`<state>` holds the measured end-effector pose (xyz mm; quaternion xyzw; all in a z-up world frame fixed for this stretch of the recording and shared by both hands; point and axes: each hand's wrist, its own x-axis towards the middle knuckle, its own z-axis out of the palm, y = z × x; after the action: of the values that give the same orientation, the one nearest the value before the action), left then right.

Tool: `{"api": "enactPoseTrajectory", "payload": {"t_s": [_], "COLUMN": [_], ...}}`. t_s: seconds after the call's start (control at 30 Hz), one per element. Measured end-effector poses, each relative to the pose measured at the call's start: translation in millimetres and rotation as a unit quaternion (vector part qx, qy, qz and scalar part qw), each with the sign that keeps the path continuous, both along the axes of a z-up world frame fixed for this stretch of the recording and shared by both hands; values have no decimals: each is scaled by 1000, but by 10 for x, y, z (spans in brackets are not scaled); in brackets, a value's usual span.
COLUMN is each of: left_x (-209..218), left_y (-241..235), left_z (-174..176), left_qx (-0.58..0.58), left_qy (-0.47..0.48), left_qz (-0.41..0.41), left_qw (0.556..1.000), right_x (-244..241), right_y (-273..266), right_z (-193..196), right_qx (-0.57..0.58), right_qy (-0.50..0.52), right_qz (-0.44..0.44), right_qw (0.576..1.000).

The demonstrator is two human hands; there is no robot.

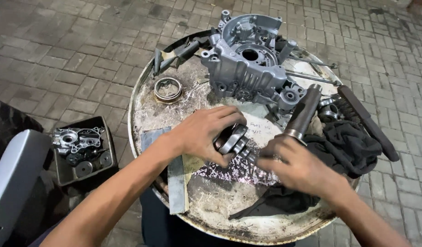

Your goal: The person cleans a metallic engine component using a wire brush and a cloth. They scrub the surface of the part and wipe it down repeatedly while working over a metal barrel.

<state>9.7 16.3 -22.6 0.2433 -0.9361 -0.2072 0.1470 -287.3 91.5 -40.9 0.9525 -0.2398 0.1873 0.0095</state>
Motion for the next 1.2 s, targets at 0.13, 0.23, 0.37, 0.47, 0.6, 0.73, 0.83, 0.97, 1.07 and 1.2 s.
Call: {"api": "enactPoseTrajectory", "payload": {"t_s": [0.13,0.23,0.37,0.47,0.6,0.73,0.83,0.97,1.07,1.2], "left_x": [16,3,-2,2,21,-13,-21,-19,-17,-24], "left_y": [-4,-7,-22,-23,8,-48,-32,-60,-25,-49], "left_z": [-7,-53,17,-13,122,-12,12,-63,87,-36], "left_qx": [-3,4,1,10,14,7,9,0,2,0], "left_qy": [4,6,11,3,0,0,0,-9,-22,-24], "left_qz": [-4,0,-4,-6,-10,-8,-14,-11,-9,1], "left_qw": [1000,1000,1000,1000,1000,1000,1000,1000,1000,1000], "right_x": [-29,43,5,26,-66,-6,159,-72,-111,-49], "right_y": [-120,-85,-133,-169,-215,-174,-71,-290,-260,-222], "right_z": [-153,-56,-122,-127,-195,-187,-3,-209,-209,-228], "right_qx": [8,-6,35,68,75,72,28,69,60,47], "right_qy": [6,-22,2,-1,-4,2,1,-14,-21,-39], "right_qz": [-4,-19,0,-20,-30,-52,44,-25,-29,-24], "right_qw": [1000,1000,999,997,997,996,999,997,998,998]}}
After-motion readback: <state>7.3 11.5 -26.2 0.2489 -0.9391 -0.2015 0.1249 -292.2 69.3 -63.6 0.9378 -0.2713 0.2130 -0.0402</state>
